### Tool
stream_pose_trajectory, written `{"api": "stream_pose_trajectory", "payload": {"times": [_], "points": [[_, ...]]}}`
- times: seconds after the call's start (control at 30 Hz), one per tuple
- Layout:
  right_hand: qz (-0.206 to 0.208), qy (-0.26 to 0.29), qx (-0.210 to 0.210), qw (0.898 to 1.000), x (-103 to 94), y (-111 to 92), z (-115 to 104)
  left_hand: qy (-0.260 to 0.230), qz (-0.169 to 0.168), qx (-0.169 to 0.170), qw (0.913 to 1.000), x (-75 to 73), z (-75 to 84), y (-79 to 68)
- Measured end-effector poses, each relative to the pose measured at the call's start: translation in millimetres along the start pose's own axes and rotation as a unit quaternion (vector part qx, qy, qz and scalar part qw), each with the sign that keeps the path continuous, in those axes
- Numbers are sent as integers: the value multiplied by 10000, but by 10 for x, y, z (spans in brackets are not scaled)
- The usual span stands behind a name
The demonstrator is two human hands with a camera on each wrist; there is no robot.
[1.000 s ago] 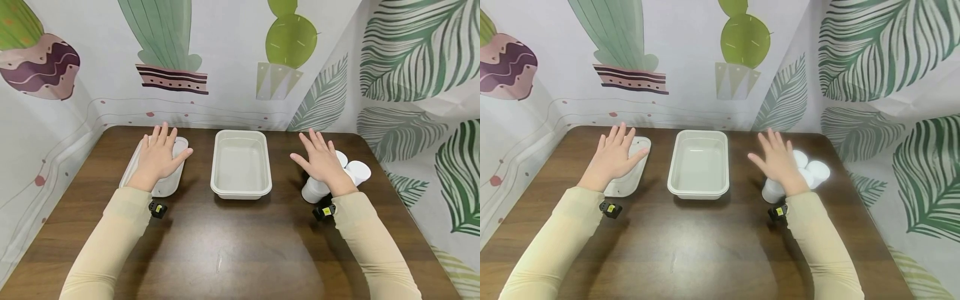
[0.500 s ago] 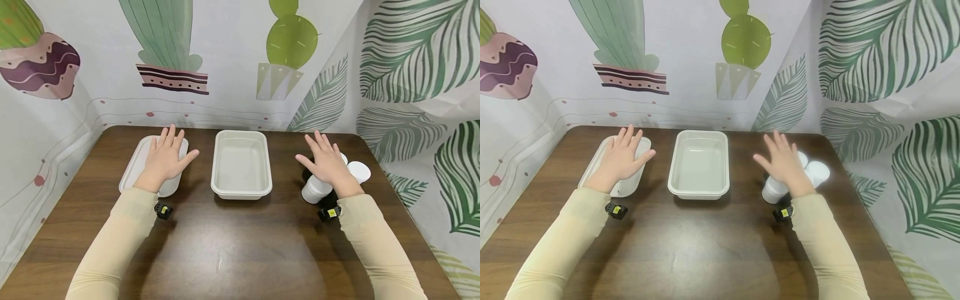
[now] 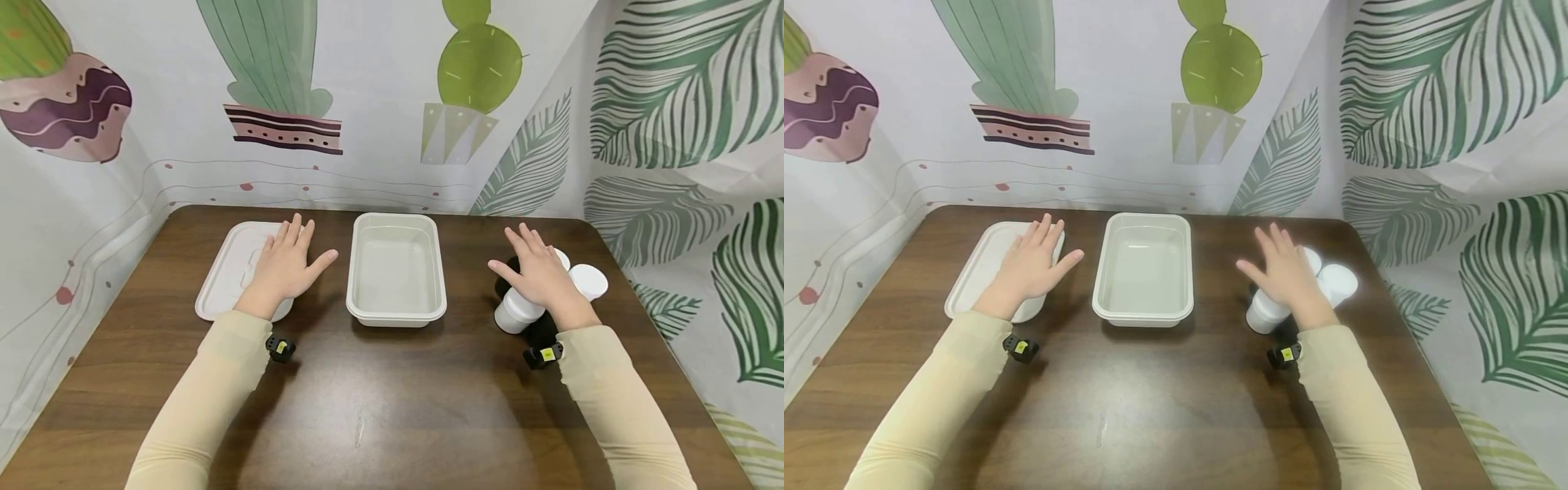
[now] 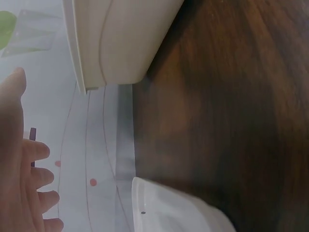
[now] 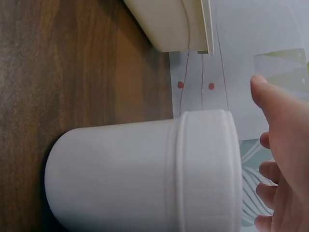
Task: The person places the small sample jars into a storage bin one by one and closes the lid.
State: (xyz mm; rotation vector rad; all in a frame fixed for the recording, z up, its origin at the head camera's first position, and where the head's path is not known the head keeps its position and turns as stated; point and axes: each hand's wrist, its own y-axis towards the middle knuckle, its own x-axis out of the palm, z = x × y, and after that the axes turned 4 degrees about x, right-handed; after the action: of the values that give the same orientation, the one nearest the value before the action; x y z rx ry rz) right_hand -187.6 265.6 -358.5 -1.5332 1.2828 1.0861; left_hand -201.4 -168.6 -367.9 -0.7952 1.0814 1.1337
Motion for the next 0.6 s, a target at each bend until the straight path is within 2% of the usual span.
{"api": "stream_pose_trajectory", "payload": {"times": [0.3,0.6], "points": [[66,-39,-18,10000,25,-3,79,-308,73,154,9994,119,61,43],[-176,-197,2,9997,41,13,122,-825,43,265,9962,224,139,81]]}}
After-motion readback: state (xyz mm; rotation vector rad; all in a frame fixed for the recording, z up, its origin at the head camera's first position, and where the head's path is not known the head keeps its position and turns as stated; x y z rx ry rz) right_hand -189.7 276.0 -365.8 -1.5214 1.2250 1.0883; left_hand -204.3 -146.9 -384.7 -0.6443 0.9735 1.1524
